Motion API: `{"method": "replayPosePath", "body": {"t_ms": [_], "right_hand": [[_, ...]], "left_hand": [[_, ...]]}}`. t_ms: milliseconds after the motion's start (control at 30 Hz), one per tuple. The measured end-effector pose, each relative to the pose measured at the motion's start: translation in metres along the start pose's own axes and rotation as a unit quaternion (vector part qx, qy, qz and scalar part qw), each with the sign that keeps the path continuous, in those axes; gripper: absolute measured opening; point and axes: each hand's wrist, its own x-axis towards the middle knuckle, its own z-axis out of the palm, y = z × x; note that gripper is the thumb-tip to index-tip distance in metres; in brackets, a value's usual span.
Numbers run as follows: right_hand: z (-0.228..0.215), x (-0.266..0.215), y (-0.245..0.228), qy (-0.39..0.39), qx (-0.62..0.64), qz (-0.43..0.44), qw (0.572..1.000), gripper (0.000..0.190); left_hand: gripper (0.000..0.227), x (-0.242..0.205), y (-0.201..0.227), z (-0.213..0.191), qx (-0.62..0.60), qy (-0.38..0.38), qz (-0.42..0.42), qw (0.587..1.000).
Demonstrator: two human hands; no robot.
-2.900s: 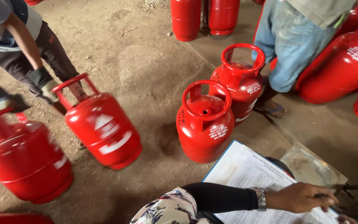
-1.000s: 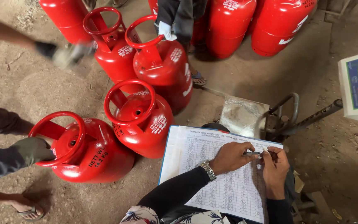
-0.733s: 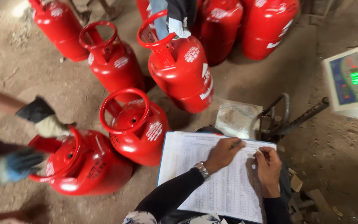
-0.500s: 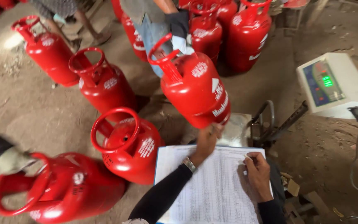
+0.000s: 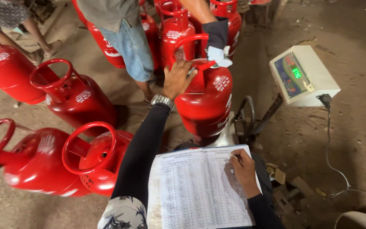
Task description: The recorder is weighing red gas cylinders on an electronic scale and recording the tare weights on a paper log.
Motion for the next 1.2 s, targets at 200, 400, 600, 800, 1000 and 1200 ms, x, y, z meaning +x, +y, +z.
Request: {"method": "replayPosePath", "body": {"t_ms": [200,400,600,800,1000,1200], "right_hand": [[-0.001,0.000,-0.012,-0.012,-0.013,0.013,1.000,0.005],[-0.003,-0.001,-0.016,-0.012,-0.013,0.027,0.999,0.006],[0.001,0.001,-0.018,-0.024,-0.008,0.035,0.999,0.007],[0.005,0.000,-0.030,-0.032,-0.008,0.035,0.999,0.007],[0.004,0.000,-0.029,-0.028,-0.022,0.027,0.999,0.007],[0.001,-0.001,-0.028,-0.043,-0.003,0.018,0.999,0.019]], "left_hand": [[0.044,0.022,0.034,0.003,-0.001,-0.089,-0.021,0.996],[0.042,0.034,0.039,0.014,0.035,-0.114,0.000,0.993],[0.042,0.034,0.046,0.017,0.075,-0.069,0.042,0.994],[0.036,0.034,0.065,0.027,0.072,-0.049,0.065,0.994],[0.042,0.037,0.085,0.031,0.082,-0.006,0.089,0.993],[0.042,0.038,0.082,0.026,0.012,-0.077,0.055,0.995]]}}
